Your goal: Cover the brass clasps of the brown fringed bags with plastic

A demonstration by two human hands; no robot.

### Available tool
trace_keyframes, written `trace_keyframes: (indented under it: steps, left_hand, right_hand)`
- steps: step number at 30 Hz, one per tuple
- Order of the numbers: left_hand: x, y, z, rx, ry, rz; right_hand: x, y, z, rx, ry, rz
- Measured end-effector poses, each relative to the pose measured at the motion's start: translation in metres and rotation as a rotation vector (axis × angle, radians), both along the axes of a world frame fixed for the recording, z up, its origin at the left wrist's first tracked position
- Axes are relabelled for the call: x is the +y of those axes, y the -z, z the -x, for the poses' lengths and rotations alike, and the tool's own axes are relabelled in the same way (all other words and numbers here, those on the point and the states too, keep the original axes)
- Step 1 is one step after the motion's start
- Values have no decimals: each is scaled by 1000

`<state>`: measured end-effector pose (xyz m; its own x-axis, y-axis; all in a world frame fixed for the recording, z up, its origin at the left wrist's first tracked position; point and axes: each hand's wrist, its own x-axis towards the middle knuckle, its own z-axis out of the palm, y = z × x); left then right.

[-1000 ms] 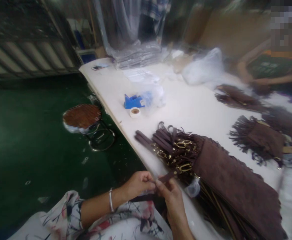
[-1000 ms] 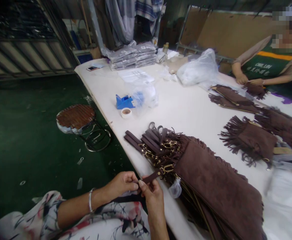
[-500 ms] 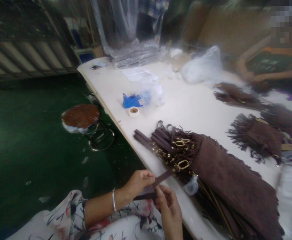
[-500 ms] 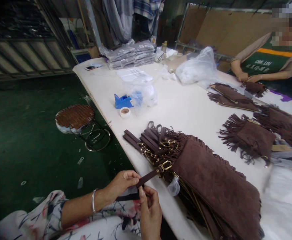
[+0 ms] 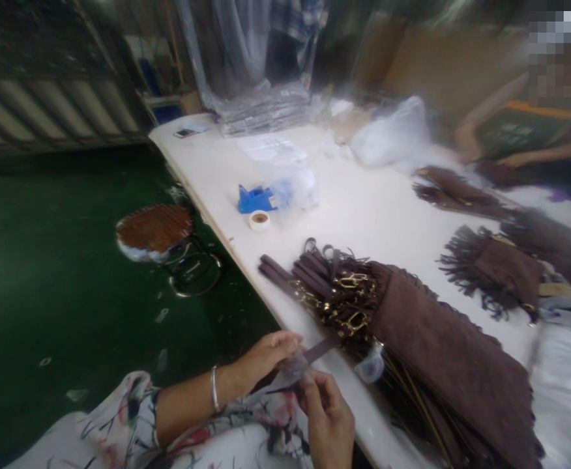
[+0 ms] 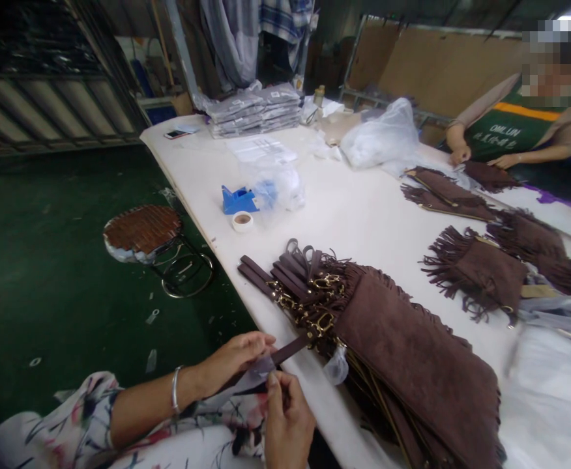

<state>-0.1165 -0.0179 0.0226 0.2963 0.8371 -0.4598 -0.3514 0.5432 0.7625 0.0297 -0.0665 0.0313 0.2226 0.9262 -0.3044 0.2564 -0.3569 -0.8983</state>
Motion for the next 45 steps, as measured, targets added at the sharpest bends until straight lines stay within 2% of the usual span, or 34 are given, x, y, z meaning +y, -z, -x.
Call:
trace_keyframes:
  steps: [5, 10, 13, 16, 19, 24, 26, 29, 33, 35, 37, 39, 41, 43, 45]
  left_hand:
    - [-6, 6, 6, -96, 159, 74]
    - [3, 3, 4, -77, 175, 50]
    - [14, 6, -7, -77, 203, 24]
    - [24, 7, -21, -206, 264, 64]
    - [29, -2, -28, -331, 264, 82]
    - [28, -17, -15, -103, 238, -31]
    - [29, -16, -12, -37, 210, -40]
    - [33, -10, -17, -65, 187, -20]
    - [40, -5, -24, -48, 227, -37]
    - [42, -6, -18, 105, 256, -152]
    - [45, -7, -7, 336, 274, -398]
    - [48, -10, 7, 560, 279, -668]
    - [51, -14, 17, 709, 303, -855]
    - [53, -17, 22, 787, 343, -954]
    - [54, -19, 22, 813, 364, -974]
  right_hand:
    - [20, 1, -19, -24, -21, 50]
    - [36, -4, -29, -91, 30, 6]
    - [40, -13, -25, -241, 111, -35]
    - [40, -27, -19, -384, 174, -96]
    - [37, -39, -17, -449, 191, -122]
    - [31, -38, -20, -433, 140, -129]
    - [33, -32, -21, -391, 87, -134]
    - [40, -26, -25, -379, 27, -137]
    - [48, -35, -38, -453, -14, -144]
    - [52, -44, -46, -524, -1, -173]
    - [56, -51, -51, -626, -40, -203]
    - [62, -55, -56, -756, -155, -241]
    - [67, -57, -60, -917, -269, -276]
    - [73, -58, -62, -1070, -341, -298]
    - [78, -61, -64, -1190, -364, -312]
